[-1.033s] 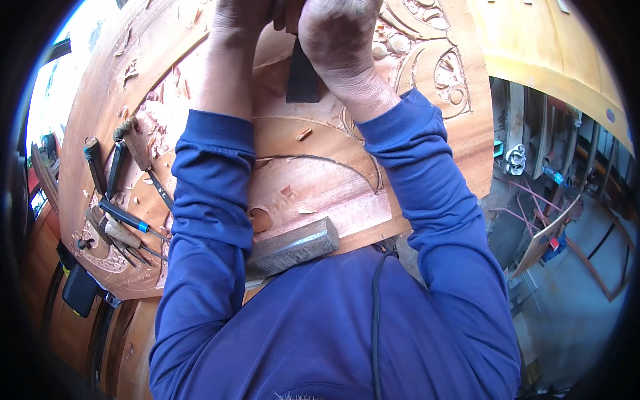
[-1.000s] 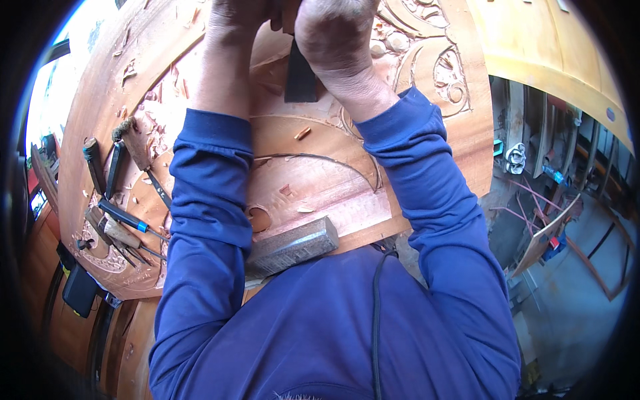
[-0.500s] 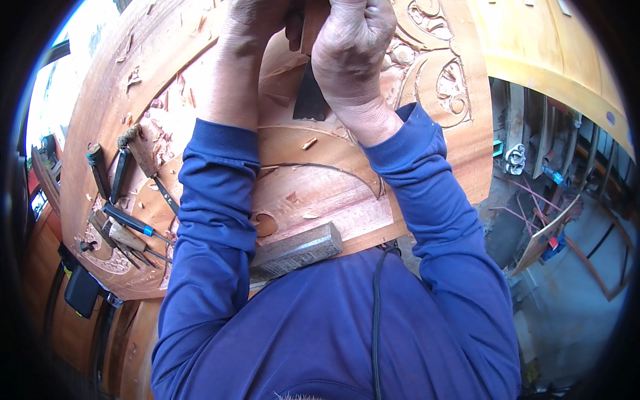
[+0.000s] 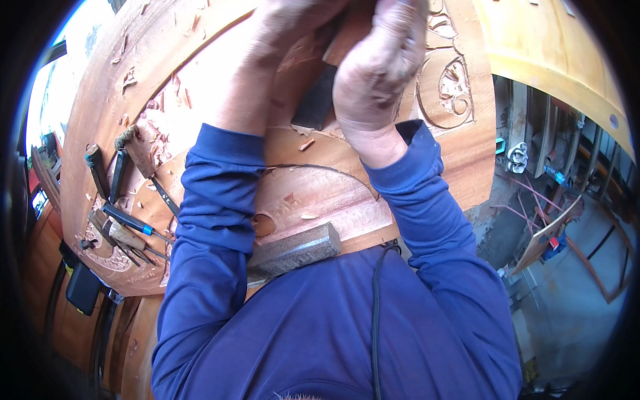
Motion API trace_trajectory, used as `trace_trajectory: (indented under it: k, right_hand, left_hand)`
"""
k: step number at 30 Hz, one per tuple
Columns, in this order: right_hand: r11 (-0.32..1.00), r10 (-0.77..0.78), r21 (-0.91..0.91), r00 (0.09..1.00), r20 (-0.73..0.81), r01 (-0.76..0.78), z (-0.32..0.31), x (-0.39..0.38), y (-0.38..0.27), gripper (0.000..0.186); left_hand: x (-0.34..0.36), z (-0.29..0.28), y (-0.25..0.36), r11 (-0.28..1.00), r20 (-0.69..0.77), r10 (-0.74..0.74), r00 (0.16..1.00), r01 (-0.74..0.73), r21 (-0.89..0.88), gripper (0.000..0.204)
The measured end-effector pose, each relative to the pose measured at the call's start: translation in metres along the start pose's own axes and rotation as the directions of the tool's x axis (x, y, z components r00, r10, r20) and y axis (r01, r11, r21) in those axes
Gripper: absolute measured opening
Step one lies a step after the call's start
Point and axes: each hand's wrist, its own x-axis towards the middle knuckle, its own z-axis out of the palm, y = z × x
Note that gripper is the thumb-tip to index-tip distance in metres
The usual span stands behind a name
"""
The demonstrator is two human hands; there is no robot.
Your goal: The person carves decorative floral patterns into a large wooden panel using a chisel, periodically wiping away wood shavings by hand.
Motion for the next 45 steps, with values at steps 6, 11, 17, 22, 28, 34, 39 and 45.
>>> trace_trajectory:
  k: [6,11,17,22,28,34,39,45]
  right_hand:
    - [0.884,0.281,0.346,0.949,0.146,-0.315,-0.006,-0.001,-0.036,0.05]
    - [0.966,0.249,0.022,0.955,0.162,-0.256,0.013,0.022,-0.035,0.051]
    - [0.978,0.008,-0.208,0.988,0.153,0.024,0.038,0.01,-0.005,0.044]
    - [0.984,-0.141,-0.086,0.976,0.164,0.156,0.036,0.011,0.0,0.043]
    - [0.983,0.112,-0.161,0.985,0.132,-0.09,0.04,-0.002,-0.02,0.043]
    - [0.968,0.199,-0.179,0.973,0.119,-0.176,0.046,-0.006,-0.016,0.05]
    - [0.955,0.288,0.003,0.934,0.21,-0.295,0.03,0.012,-0.027,0.053]
    - [0.991,0.136,-0.039,0.954,0.268,-0.13,0.046,-0.005,-0.019,0.041]
  left_hand:
    - [-0.017,0.009,0.02,0.936,0.035,0.03,0.999,-0.04,0.35,0.059]
    - [-0.017,-0.011,0.047,0.749,0.059,0.215,0.975,-0.203,0.631,0.061]
    - [-0.008,-0.045,0.047,0.609,0.131,0.301,0.944,-0.296,0.736,0.05]
    - [0.006,-0.049,0.032,0.572,0.212,0.314,0.925,-0.363,0.735,0.042]
    - [0.004,-0.058,0.04,0.393,0.34,0.348,0.874,-0.465,0.793,0.035]
    - [0.007,-0.069,0.031,0.452,0.326,0.416,0.849,-0.504,0.735,0.03]
    - [-0.002,-0.022,0.044,0.813,-0.013,0.381,0.924,-0.329,0.48,0.065]
    - [-0.005,-0.042,0.069,0.904,0.137,0.249,0.959,-0.281,0.322,0.064]
